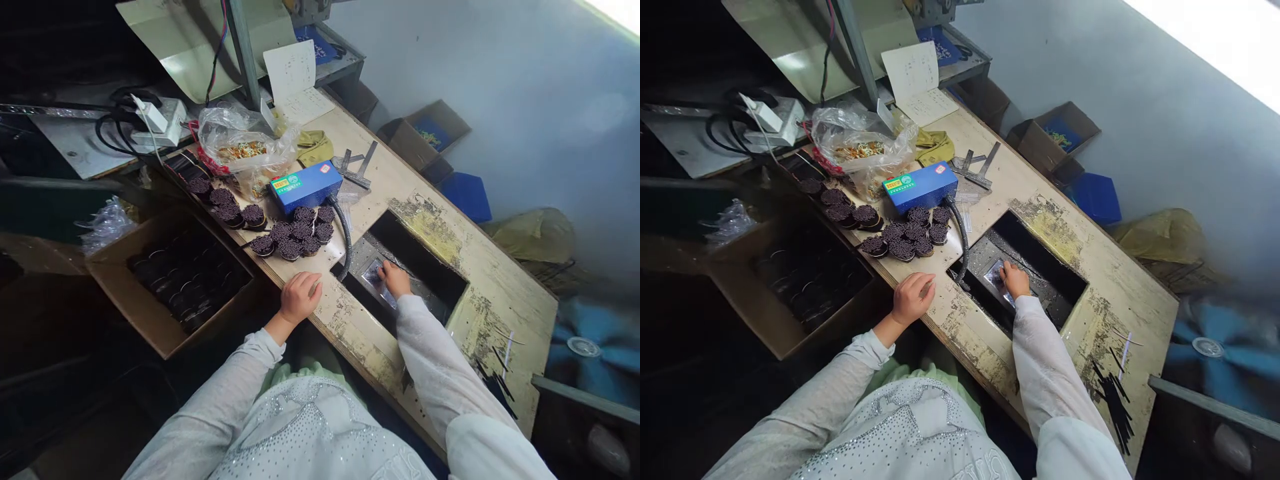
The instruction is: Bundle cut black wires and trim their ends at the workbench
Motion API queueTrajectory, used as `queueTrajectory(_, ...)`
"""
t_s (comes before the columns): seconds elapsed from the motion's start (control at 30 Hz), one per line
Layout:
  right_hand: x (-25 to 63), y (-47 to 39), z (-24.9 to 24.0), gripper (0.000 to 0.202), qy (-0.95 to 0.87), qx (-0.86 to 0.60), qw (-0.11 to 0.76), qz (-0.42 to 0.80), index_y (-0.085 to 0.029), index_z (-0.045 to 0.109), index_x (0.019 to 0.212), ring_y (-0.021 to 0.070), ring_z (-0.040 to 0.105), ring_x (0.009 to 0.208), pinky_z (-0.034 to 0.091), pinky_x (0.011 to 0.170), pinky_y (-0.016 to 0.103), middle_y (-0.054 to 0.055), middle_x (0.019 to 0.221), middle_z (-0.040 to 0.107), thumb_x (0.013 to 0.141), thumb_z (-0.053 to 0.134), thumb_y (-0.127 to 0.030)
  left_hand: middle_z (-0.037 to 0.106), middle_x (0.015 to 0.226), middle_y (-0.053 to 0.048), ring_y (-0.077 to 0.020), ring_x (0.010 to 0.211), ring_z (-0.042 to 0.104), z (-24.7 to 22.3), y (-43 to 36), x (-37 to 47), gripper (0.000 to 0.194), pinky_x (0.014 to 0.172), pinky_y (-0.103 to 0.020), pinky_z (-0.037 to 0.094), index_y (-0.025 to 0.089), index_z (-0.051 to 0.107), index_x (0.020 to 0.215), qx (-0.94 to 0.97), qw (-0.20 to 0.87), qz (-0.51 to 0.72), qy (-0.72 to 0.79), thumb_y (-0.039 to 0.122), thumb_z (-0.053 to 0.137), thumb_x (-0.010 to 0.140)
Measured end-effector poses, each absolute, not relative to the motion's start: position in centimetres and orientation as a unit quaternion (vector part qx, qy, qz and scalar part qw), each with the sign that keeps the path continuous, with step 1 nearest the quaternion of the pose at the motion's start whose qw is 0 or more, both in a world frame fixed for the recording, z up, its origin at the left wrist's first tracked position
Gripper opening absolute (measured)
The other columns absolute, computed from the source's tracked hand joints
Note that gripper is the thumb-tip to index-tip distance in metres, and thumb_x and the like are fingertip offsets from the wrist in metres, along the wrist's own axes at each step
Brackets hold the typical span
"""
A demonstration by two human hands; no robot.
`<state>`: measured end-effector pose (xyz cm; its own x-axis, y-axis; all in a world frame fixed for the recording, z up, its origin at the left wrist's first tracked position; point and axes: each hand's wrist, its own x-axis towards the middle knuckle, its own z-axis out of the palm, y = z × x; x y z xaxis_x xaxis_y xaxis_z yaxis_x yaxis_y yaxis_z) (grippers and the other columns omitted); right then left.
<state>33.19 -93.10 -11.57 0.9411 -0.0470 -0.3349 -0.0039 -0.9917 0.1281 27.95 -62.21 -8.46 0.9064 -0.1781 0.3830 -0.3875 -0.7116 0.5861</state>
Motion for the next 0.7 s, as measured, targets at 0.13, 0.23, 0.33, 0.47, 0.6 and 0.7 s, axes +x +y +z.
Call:
queueTrajectory(0.13, 32.7, -93.4, -10.7, 0.031, -0.030, 0.990, 0.037, -0.132, -0.019, 0.057, 0.107, 0.0192, 0.060, 0.073, 0.034, 0.063, 0.027, 0.009, 0.094, 0.066, 0.097, 0.038, -0.041, 0.069, 0.087, -0.008, -0.0214, 0.083, 0.063, -8.4, -62.1, 28.0, 0.018, 0.075, -0.034, 0.051, 0.018, 0.064, 0.099, 0.912, 0.342, 0.159, -0.159, 0.023, 0.050, 0.088)
queueTrajectory(0.23, 31.5, -95.3, -8.5, 0.031, -0.061, 0.995, -0.035, -0.071, -0.018, 0.059, 0.099, 0.0191, 0.059, 0.072, 0.033, 0.062, 0.027, 0.008, 0.088, 0.066, 0.095, 0.040, -0.043, 0.069, 0.086, -0.007, -0.0213, 0.081, 0.064, -8.3, -62.1, 28.1, 0.017, 0.074, -0.033, 0.051, 0.017, 0.064, 0.098, 0.907, 0.344, 0.174, -0.169, 0.022, 0.050, 0.088)
queueTrajectory(0.33, 29.0, -99.1, -5.7, 0.032, -0.138, 0.985, -0.105, -0.019, -0.020, 0.060, 0.092, 0.0198, 0.057, 0.069, 0.033, 0.061, 0.027, 0.006, 0.075, 0.064, 0.091, 0.043, -0.047, 0.069, 0.085, -0.008, -0.0215, 0.080, 0.065, -8.2, -62.0, 28.3, 0.016, 0.074, -0.033, 0.051, 0.017, 0.064, 0.098, 0.905, 0.341, 0.186, -0.176, 0.022, 0.052, 0.088)
queueTrajectory(0.47, 24.6, -104.4, -3.3, 0.028, -0.278, 0.948, -0.155, 0.013, -0.021, 0.058, 0.077, 0.0207, 0.053, 0.065, 0.033, 0.061, 0.028, 0.004, 0.066, 0.060, 0.084, 0.050, -0.046, 0.069, 0.083, -0.008, -0.0210, 0.077, 0.065, -8.2, -62.1, 28.8, 0.016, 0.071, -0.032, 0.051, 0.018, 0.064, 0.097, 0.900, 0.342, 0.191, -0.188, 0.022, 0.053, 0.087)
queueTrajectory(0.6, 22.4, -105.6, -2.9, 0.029, -0.347, 0.903, -0.250, 0.037, -0.021, 0.051, 0.064, 0.0207, 0.049, 0.064, 0.033, 0.060, 0.030, 0.003, 0.061, 0.054, 0.077, 0.058, -0.046, 0.068, 0.080, -0.007, -0.0206, 0.072, 0.064, -8.2, -62.1, 29.0, 0.016, 0.069, -0.032, 0.051, 0.019, 0.065, 0.097, 0.898, 0.349, 0.190, -0.187, 0.025, 0.054, 0.086)
queueTrajectory(0.7, 22.8, -103.3, -2.7, 0.037, -0.329, 0.869, -0.367, 0.054, -0.022, 0.046, 0.064, 0.0160, 0.044, 0.059, 0.033, 0.054, 0.026, -0.001, 0.060, 0.048, 0.073, 0.057, -0.056, 0.068, 0.082, -0.006, -0.0200, 0.071, 0.063, -7.8, -62.2, 28.8, 0.018, 0.071, -0.033, 0.052, 0.019, 0.064, 0.099, 0.894, 0.359, 0.176, -0.202, 0.026, 0.056, 0.085)
